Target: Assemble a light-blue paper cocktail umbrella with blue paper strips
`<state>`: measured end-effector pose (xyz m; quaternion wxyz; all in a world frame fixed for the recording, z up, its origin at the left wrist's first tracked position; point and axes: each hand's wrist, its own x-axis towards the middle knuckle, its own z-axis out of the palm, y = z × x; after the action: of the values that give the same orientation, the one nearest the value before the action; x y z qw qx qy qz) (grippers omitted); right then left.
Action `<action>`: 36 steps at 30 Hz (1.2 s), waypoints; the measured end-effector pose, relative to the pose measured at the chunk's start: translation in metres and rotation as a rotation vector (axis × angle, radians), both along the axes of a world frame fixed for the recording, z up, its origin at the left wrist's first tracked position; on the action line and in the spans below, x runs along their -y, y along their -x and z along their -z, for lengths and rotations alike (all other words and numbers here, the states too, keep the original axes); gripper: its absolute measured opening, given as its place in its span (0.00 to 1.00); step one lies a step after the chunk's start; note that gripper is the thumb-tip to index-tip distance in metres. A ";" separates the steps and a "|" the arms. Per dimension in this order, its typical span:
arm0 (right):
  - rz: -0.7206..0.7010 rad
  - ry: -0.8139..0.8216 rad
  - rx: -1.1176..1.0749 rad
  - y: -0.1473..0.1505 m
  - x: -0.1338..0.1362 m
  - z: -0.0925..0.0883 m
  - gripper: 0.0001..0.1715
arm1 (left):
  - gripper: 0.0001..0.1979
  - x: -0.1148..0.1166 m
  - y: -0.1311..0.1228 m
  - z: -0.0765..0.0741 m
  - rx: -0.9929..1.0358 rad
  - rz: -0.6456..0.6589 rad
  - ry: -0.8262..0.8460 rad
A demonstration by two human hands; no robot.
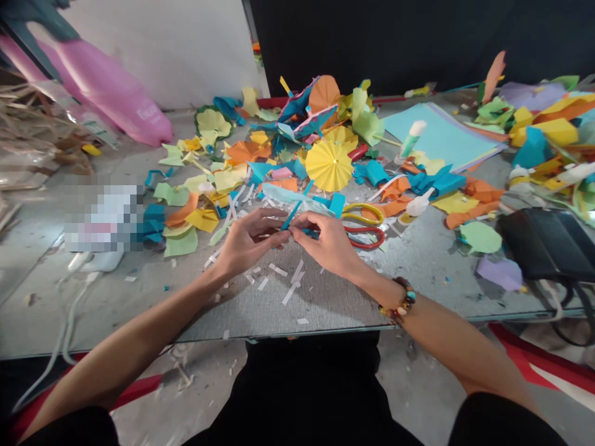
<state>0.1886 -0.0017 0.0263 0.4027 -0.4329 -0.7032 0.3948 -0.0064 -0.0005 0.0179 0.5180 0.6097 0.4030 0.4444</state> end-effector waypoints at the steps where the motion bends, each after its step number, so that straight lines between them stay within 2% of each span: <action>1: -0.004 0.016 -0.011 -0.001 -0.001 0.001 0.09 | 0.23 0.000 0.000 0.000 0.000 -0.008 0.002; 9: 0.021 0.172 -0.136 -0.003 -0.007 0.005 0.15 | 0.18 -0.003 -0.001 0.001 0.088 -0.205 -0.113; 11: 0.031 0.184 -0.147 -0.003 -0.008 0.004 0.15 | 0.16 -0.004 0.000 0.002 0.120 -0.198 -0.104; 16: 0.035 0.173 -0.160 -0.004 -0.008 0.005 0.12 | 0.12 -0.006 0.003 0.003 0.183 -0.069 -0.044; 19: 0.064 0.155 -0.113 -0.006 -0.007 0.007 0.13 | 0.14 -0.005 0.005 0.005 0.082 -0.059 -0.134; 22: 0.118 0.088 -0.029 -0.007 -0.006 0.007 0.15 | 0.14 -0.006 0.006 0.011 -0.111 -0.117 -0.239; 26: 0.123 0.000 -0.021 -0.007 -0.004 0.003 0.14 | 0.19 -0.010 0.008 0.017 -0.211 -0.172 -0.239; 30: 0.091 0.040 -0.020 -0.007 -0.005 0.002 0.13 | 0.17 -0.014 0.009 0.012 -0.085 -0.257 -0.116; 36: 0.072 0.127 -0.019 -0.013 -0.013 0.016 0.12 | 0.16 -0.017 0.010 0.009 0.228 -0.278 0.074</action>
<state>0.2011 0.0117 0.0104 0.3952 -0.4786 -0.6570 0.4280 -0.0162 0.0170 0.0085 0.5157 0.4745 0.4383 0.5628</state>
